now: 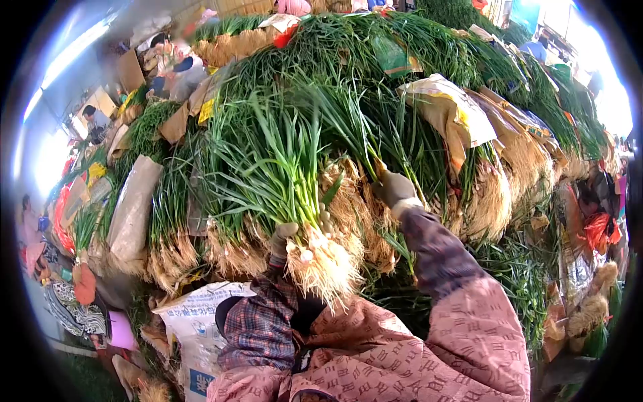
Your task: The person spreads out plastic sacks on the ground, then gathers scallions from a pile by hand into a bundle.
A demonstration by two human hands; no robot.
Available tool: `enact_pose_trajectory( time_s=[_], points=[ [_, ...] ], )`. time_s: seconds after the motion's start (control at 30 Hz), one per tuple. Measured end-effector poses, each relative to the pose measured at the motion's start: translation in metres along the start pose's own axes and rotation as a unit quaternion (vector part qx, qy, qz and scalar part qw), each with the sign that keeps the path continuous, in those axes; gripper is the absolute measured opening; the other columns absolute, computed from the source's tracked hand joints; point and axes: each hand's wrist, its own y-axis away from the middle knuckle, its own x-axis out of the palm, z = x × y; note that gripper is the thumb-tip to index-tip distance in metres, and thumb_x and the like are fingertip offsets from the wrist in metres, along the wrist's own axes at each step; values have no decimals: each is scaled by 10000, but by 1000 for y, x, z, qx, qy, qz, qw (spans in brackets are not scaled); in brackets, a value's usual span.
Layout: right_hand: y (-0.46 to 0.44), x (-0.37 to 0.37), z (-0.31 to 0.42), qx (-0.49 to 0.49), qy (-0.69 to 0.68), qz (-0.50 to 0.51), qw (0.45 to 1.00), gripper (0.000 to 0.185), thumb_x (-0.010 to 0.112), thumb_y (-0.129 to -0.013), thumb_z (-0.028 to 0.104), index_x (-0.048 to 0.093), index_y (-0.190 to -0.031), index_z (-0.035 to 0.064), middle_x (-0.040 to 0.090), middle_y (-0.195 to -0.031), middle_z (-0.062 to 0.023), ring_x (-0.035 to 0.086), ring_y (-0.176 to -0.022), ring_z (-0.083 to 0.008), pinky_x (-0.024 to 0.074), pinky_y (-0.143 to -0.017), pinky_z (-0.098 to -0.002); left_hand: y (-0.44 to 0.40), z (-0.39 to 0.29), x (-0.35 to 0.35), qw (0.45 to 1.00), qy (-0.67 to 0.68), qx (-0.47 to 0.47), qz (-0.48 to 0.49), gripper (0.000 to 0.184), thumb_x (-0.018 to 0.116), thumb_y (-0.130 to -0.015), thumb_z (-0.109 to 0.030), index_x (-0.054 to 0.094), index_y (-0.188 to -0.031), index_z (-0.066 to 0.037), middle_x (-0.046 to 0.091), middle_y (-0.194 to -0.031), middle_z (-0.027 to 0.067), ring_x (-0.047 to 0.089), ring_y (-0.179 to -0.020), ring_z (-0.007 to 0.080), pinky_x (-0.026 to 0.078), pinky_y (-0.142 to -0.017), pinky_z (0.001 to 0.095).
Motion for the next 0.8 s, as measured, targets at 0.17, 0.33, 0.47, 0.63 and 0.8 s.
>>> enact_pose_trajectory(
  time_s=[0.17,0.33,0.47,0.63,0.8],
  points=[
    [-10,2,34,-65,-167,-26,983,309,604,-843,336,675,-969,64,674,-828,-179,655,-741,-337,514,-691,-386,-3,-14,-1,993,112,13,25,705,690,-699,-240,443,-1279,76,565,-1200,244,559,-1106,380,477,-948,479],
    [35,-28,68,-125,-184,-91,971,248,655,-858,298,666,-918,57,612,-828,-115,610,-723,-265,513,-740,-331,4,-13,10,995,97,11,-8,624,657,-802,-270,441,-1278,71,540,-1246,233,557,-1121,359,479,-974,443],
    [39,19,81,-149,-286,19,946,421,583,-896,412,627,-1141,72,593,-1038,-142,574,-983,-272,485,-893,-396,8,-10,-8,997,78,18,-2,630,650,-807,-285,436,-1281,70,537,-1250,230,557,-1115,359,481,-968,443],
    [50,23,103,-157,-326,140,922,540,454,-940,496,604,-1182,37,615,-1071,-163,594,-940,-260,495,-858,-351,14,-8,-13,997,74,23,-5,637,640,-812,-303,431,-1285,70,533,-1255,226,558,-1109,358,484,-962,442],
    [37,1,100,-68,-303,54,949,541,445,-946,511,594,-1057,3,663,-852,-121,608,-763,-179,490,-669,-305,19,-7,-12,997,69,20,-11,646,631,-818,-321,425,-1289,70,529,-1260,223,559,-1102,358,486,-955,442]
  ],
)
